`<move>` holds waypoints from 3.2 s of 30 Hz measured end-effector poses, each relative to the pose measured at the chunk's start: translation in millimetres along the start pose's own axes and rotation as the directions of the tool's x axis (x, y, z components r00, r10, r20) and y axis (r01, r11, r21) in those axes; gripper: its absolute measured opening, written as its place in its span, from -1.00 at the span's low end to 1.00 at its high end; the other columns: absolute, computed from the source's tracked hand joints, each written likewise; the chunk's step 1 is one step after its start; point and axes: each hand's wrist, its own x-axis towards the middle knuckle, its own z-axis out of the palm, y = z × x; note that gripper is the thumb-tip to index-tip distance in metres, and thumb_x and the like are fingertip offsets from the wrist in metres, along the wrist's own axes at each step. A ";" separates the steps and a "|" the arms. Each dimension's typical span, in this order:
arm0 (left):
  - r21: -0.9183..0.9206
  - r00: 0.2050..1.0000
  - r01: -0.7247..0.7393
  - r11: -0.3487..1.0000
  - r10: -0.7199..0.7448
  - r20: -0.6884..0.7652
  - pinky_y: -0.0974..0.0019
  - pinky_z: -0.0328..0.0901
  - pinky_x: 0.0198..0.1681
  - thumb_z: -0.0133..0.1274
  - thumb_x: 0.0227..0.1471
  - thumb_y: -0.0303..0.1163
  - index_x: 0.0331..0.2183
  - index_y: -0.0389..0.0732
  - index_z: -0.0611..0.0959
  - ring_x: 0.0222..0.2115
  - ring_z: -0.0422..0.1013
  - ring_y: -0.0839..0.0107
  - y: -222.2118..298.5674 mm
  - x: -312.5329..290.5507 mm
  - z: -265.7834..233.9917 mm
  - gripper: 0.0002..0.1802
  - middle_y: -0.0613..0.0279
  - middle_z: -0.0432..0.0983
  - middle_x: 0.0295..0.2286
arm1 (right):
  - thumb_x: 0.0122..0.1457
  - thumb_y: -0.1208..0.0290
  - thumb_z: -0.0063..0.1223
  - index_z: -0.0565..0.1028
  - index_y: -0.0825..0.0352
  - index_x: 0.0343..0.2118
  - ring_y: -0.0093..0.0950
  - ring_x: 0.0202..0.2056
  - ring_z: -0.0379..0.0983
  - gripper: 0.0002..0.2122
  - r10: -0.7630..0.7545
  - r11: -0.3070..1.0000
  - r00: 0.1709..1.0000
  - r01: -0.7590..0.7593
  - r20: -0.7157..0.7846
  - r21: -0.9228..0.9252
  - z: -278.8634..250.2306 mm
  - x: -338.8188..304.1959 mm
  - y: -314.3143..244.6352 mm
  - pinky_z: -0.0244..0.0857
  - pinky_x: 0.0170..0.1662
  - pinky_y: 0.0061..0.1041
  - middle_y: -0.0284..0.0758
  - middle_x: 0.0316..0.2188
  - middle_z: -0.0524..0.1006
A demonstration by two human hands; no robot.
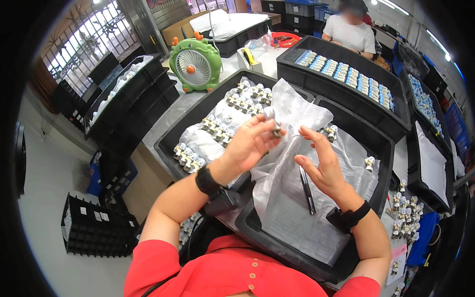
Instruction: The person assembles small figurines at a workstation. They pick up a figurine, use a pair of tweezers to adjust or attach a small component, and then place the finished item into a tray. The process is repeated for multiple units.
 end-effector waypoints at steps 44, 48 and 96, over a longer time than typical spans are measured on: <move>0.970 0.828 -0.056 -0.235 0.533 0.177 0.16 0.31 -0.13 0.16 -0.17 -0.24 -0.19 -0.16 0.60 -0.21 0.43 0.08 73.3 200.7 -141.2 -0.58 -0.03 0.51 -0.26 | 0.02 0.52 0.10 0.50 0.40 -0.23 -0.36 -0.28 0.50 -0.78 0.130 0.991 0.972 -0.132 -0.194 0.002 -24.0 12.7 27.7 0.33 -0.19 -0.50 -0.20 -0.32 0.54; 0.941 0.921 -0.226 0.254 0.371 0.121 0.39 0.30 -0.23 0.15 -0.10 -0.31 -0.17 -0.23 0.58 -0.30 0.43 0.46 64.5 150.2 -56.9 -0.61 0.23 0.52 -0.27 | 0.02 0.43 0.08 0.50 0.41 -0.24 -0.31 -0.25 0.49 -0.77 0.257 0.966 0.941 -0.257 -0.220 0.027 -22.8 3.6 57.9 0.33 -0.16 -0.43 -0.17 -0.35 0.55; 0.267 0.948 0.065 0.961 -0.143 0.284 0.29 0.37 -0.16 0.05 0.07 -0.33 0.10 -0.18 0.26 -0.16 0.41 0.32 -31.0 -17.2 24.6 -0.42 0.18 0.37 -0.12 | -0.20 0.41 0.35 0.18 0.20 0.16 -0.32 -0.01 0.31 -0.21 0.036 0.998 0.997 -0.033 -0.064 0.044 -0.3 -7.8 -14.3 0.20 0.04 -0.39 -0.27 -0.03 0.40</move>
